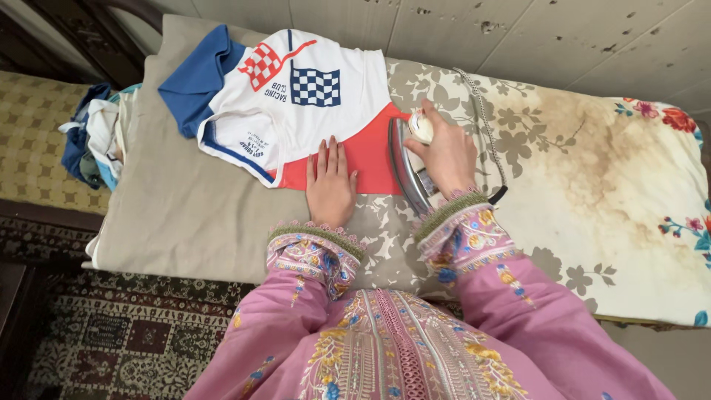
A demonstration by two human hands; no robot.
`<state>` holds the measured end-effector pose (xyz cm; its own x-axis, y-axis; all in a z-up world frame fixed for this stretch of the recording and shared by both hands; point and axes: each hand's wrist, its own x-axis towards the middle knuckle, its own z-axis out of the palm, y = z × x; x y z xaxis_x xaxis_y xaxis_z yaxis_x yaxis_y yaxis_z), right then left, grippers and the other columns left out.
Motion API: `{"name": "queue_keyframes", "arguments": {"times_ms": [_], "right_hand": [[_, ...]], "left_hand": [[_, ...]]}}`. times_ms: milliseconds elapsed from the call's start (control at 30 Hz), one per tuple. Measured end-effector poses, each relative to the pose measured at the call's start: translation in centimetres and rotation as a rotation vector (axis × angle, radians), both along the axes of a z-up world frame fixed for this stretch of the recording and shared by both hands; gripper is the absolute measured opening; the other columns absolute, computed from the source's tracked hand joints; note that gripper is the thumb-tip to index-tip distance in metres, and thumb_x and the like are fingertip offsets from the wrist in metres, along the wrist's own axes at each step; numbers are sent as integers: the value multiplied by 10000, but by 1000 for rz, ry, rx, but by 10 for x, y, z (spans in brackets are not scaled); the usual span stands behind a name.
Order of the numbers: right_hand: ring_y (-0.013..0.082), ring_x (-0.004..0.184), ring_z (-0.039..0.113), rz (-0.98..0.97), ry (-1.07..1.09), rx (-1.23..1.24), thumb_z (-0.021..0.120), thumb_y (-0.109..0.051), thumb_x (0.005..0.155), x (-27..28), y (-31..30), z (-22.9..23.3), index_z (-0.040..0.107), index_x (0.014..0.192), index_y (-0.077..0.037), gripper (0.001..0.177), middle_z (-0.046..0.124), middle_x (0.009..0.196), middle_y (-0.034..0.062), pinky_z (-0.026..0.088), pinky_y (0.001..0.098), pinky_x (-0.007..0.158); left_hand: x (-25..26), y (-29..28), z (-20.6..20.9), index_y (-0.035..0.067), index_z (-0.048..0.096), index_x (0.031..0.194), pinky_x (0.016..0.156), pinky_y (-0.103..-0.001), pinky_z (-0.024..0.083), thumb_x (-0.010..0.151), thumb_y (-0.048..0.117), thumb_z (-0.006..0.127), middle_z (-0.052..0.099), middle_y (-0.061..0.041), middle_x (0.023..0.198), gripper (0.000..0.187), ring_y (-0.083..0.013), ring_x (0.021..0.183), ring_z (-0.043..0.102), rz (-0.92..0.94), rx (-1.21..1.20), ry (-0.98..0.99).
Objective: The person irons a pair of striped shorts on a bed, smoothing and repositioning the fabric before folding it. Then the person irons a white t-shirt with red and blue sleeves, smoothing the sleeves and body before folding it.
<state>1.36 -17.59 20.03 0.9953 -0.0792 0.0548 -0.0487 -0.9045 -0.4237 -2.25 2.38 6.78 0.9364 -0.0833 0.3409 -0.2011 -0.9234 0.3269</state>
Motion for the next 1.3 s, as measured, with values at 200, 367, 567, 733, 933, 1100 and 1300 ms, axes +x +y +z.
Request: {"name": "queue_keyframes", "arguments": {"times_ms": [200, 367, 567, 733, 933, 1100, 1300], "right_hand": [[438, 960, 702, -122, 22, -49, 824, -393, 850, 51, 30, -18, 396, 1534, -223, 824, 741, 985, 201, 540, 529, 810], [444, 941, 708, -40, -31, 16, 806, -354, 885, 65, 25, -25, 278, 1583, -158, 897, 741, 1010, 217, 544, 519, 820], [390, 969, 722, -46, 26, 26, 820, -326, 862, 55, 25, -12, 425, 1548, -277, 793, 749, 1046, 167, 564, 488, 815], [355, 934, 729, -4, -118, 88, 882, -283, 757, 23, 8, -8, 517, 1476, -256, 807, 763, 1088, 118, 554, 467, 795], [343, 954, 733, -123, -98, 65, 882, -293, 792, 24, -9, -4, 559, 1470, -278, 751, 763, 1065, 136, 559, 459, 812], [331, 945, 740, -95, -31, 54, 874, -326, 789, 27, -24, -6, 553, 1461, -309, 744, 758, 1078, 126, 560, 451, 827], [357, 946, 724, -54, -51, -2, 873, -302, 792, 4, -55, -8, 536, 1481, -316, 767, 757, 1027, 144, 549, 475, 815]], "left_hand": [[-3, 0, -2, -7, 345, 1567, 1239, -505, 168, 1025, 355, 490, 313, -141, 1655, 668, -307, 1533, 248, 21, 56, 53], [-3, 3, -11, 7, 346, 1588, 1263, -486, 175, 1041, 325, 491, 314, -131, 1679, 648, -294, 1565, 253, 38, 59, 55], [-3, 0, -5, -5, 342, 1572, 1247, -498, 173, 1023, 448, 505, 308, -141, 1661, 730, -309, 1545, 249, 34, 23, 66], [-3, 0, 0, 9, 348, 1571, 1252, -508, 165, 1021, 494, 497, 301, -134, 1666, 749, -308, 1550, 237, 38, 64, 42], [-4, 0, -1, 12, 350, 1576, 1249, -512, 159, 1021, 498, 486, 293, -128, 1671, 750, -303, 1548, 231, 43, 106, 56], [-3, -2, -2, 12, 350, 1579, 1250, -511, 156, 1023, 503, 487, 293, -121, 1673, 754, -304, 1553, 229, 52, 99, 47], [0, 1, -8, 1, 366, 1569, 1253, -510, 148, 1023, 493, 496, 299, -130, 1669, 746, -308, 1551, 234, 48, 105, 72]]}}
